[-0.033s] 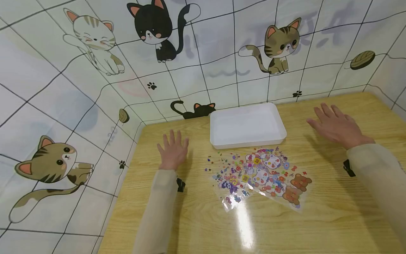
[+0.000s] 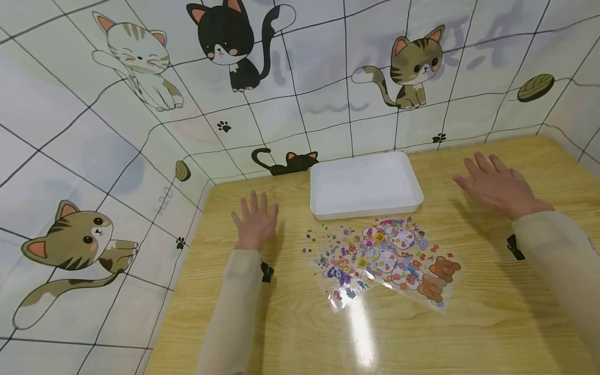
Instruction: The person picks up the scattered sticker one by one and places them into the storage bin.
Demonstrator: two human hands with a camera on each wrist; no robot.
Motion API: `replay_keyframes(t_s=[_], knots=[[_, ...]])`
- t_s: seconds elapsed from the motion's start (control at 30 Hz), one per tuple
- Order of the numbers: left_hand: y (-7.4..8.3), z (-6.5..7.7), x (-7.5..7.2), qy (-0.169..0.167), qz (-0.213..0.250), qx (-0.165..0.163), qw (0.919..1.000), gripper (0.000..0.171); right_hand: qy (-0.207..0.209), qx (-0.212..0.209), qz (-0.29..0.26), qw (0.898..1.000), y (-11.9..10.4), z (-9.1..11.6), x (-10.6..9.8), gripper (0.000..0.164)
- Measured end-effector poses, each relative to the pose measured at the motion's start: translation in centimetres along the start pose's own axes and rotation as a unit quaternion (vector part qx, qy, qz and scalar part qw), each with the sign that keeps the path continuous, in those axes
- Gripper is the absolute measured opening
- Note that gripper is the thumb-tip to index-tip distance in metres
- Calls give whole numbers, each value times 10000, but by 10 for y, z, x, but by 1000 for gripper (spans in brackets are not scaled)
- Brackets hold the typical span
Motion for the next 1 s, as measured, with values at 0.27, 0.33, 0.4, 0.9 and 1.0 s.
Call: replay_keyframes(t_s=[0.27, 0.33, 0.4, 0.9, 1.0], knots=[[5, 0, -8, -16, -169, -64, 9998, 64, 11, 23, 6, 10000, -2, -1, -5, 77], [7, 0, -8, 0, -222, -67, 9997, 64, -23, 44, -13, 10000, -2, -1, -5, 77], [10, 0, -8, 14, -257, -72, 9996, 65, -90, 56, -50, 9999, -3, 0, -3, 79], [30, -1, 6, -254, 1404, 674, 9875, 68, -762, 30, 287, 9967, -21, 23, 4, 87], [37, 1, 14, -317, 2119, 609, 9749, 57, -904, -28, 110, 9958, -25, 30, 12, 87]])
Point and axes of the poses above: each hand's wrist, its own z-axis away from the middle knuckle, its own x-axis out of the palm, y = z × x, the point moved 3 cm from there along -z, towards the middle knuckle, and after that the axes turned 9 degrees about -y, right-handed, at the moved point
